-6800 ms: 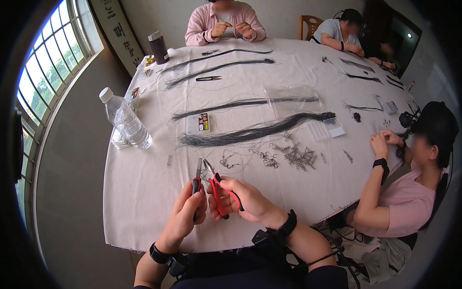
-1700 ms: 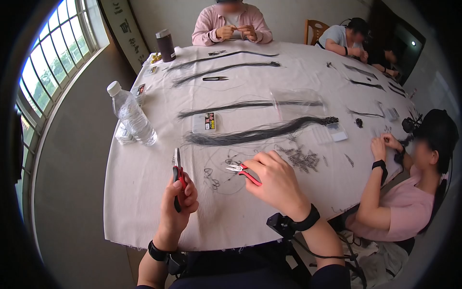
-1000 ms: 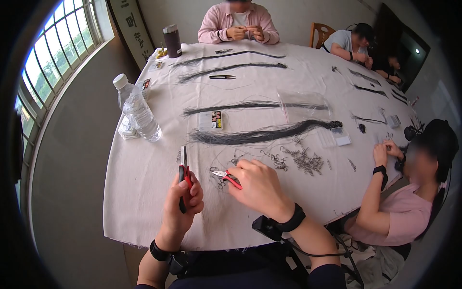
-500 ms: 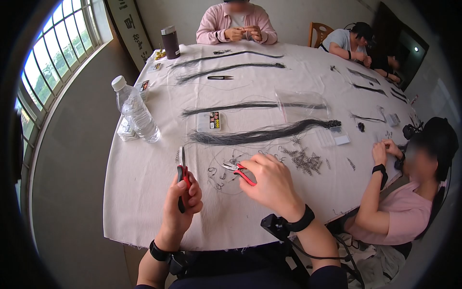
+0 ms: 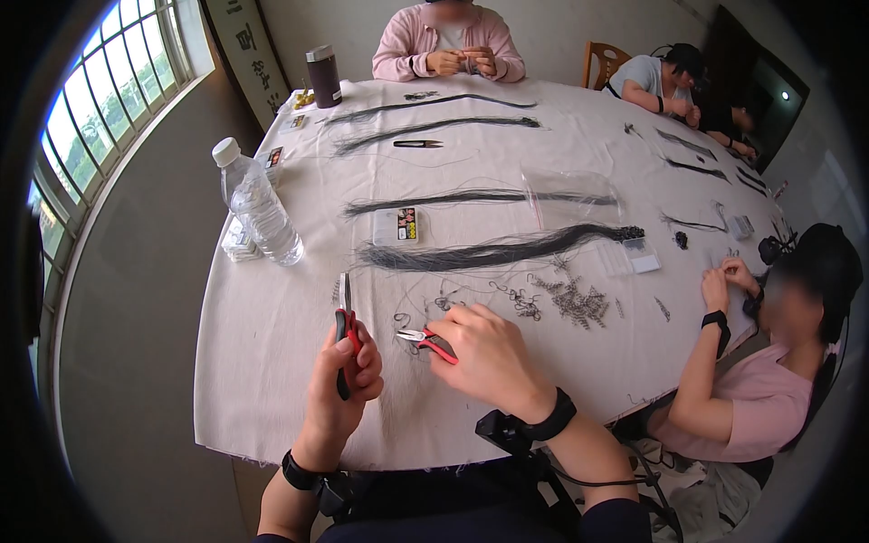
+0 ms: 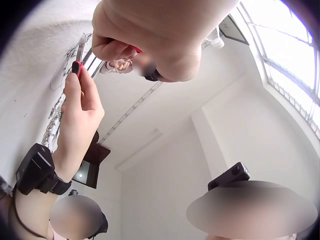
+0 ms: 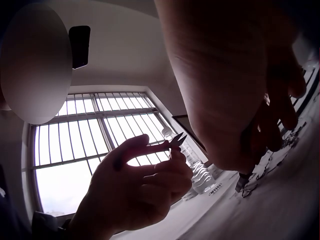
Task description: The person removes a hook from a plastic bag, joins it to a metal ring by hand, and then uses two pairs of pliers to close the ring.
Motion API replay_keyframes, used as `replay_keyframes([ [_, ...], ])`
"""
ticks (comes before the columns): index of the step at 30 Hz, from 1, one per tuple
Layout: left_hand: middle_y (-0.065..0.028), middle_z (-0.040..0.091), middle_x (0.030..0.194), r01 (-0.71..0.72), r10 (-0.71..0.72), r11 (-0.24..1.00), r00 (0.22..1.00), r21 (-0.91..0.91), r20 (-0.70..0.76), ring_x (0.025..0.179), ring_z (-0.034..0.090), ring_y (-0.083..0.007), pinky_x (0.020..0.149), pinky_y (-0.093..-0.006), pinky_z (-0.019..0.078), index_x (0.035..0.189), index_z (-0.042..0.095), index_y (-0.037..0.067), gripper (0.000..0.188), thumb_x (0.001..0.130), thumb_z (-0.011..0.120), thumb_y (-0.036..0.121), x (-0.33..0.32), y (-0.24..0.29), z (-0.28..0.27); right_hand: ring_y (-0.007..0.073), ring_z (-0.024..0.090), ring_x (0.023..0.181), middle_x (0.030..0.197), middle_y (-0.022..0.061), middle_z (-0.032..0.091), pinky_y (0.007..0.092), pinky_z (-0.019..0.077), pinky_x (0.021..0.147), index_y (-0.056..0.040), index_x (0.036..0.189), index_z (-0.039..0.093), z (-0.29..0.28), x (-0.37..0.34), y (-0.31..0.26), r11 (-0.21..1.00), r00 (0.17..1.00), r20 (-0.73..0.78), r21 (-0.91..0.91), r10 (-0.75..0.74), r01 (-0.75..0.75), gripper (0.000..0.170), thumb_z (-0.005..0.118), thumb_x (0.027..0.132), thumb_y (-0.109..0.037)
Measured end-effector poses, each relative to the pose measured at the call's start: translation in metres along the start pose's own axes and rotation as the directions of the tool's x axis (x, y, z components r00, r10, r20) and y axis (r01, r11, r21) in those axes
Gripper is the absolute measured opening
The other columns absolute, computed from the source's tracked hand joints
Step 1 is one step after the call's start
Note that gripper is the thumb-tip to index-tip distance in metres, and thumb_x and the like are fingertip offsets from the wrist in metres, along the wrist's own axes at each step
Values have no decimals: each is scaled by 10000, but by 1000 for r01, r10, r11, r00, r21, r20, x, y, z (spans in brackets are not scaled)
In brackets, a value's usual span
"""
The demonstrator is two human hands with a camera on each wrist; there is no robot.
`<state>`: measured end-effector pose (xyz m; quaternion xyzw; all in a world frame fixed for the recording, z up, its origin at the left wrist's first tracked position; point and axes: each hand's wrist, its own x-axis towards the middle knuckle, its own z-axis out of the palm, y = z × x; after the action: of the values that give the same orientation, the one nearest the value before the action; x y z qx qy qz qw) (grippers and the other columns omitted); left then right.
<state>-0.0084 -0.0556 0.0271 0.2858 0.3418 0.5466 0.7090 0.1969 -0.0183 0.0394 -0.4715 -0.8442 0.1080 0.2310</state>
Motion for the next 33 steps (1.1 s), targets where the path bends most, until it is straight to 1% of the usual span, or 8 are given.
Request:
replay_keyframes([
  [8, 22, 423, 825, 5, -5, 1000, 1000, 3, -5, 647, 369, -62, 520, -216, 281, 1072, 479, 105, 297, 892, 554, 329, 1, 0, 0, 274, 662, 825, 907, 76, 690, 358, 544, 726, -74, 994, 737, -10, -6, 14, 988, 997, -42, 139, 71, -64, 279, 740, 734, -173],
  [10, 22, 423, 824, 2, -2, 1000, 1000, 8, -5, 646, 369, -62, 520, -215, 281, 1069, 479, 106, 295, 892, 553, 330, 1, 0, 1, 242, 669, 742, 904, 94, 696, 325, 533, 671, -45, 1017, 728, -14, -8, 18, 981, 995, -61, 182, 78, -66, 294, 758, 736, -122],
  [14, 23, 421, 821, 2, -2, 1000, 1000, 15, -5, 642, 368, -64, 520, -215, 281, 1059, 480, 107, 286, 894, 549, 331, 2, -1, 0, 251, 658, 777, 901, 94, 689, 334, 535, 710, -46, 1023, 731, -19, -10, 21, 983, 991, -76, 154, 107, -95, 302, 757, 732, -124],
  [17, 24, 419, 819, 2, -2, 1000, 1000, 21, -9, 641, 367, -64, 519, -216, 281, 1058, 480, 107, 285, 897, 544, 333, 2, -1, 1, 254, 639, 858, 931, 82, 678, 344, 534, 766, -51, 1021, 730, -18, -8, 19, 998, 989, -133, 31, 66, -63, 306, 760, 725, -123],
  [22, 24, 416, 818, 7, -7, 1000, 1000, 20, -13, 641, 367, -64, 520, -217, 280, 1062, 481, 106, 284, 900, 539, 332, 1, -2, 1, 220, 590, 995, 973, 33, 641, 362, 513, 859, -68, 1011, 704, -12, -2, 14, 988, 989, -33, -58, -147, 145, 278, 739, 744, -135],
  [26, 25, 417, 820, 14, -14, 1000, 1000, -5, -7, 641, 365, -63, 521, -218, 279, 1064, 482, 105, 277, 901, 536, 323, 1, -2, -1, 238, 595, 970, 971, 49, 648, 366, 517, 830, -66, 1001, 716, -7, 7, 13, 975, 973, -85, -91, -213, 205, 297, 742, 706, -98],
  [29, 25, 419, 820, 18, -18, 1000, 1000, 3, -11, 641, 365, -64, 521, -218, 278, 1062, 482, 104, 274, 899, 538, 318, 1, 0, 1, 236, 586, 983, 980, 44, 643, 367, 509, 841, -66, 985, 709, -9, 13, 14, 969, 976, -46, -138, -215, 207, 284, 736, 703, -94],
  [33, 25, 422, 819, 18, -18, 1000, 1000, 11, -14, 640, 365, -64, 520, -217, 278, 1060, 483, 103, 275, 898, 540, 317, 1, -1, 1, 208, 560, 970, 934, 21, 621, 338, 470, 841, -79, 915, 697, -16, 29, 15, 917, 945, 61, -228, -321, 327, 235, 729, 684, -108],
])
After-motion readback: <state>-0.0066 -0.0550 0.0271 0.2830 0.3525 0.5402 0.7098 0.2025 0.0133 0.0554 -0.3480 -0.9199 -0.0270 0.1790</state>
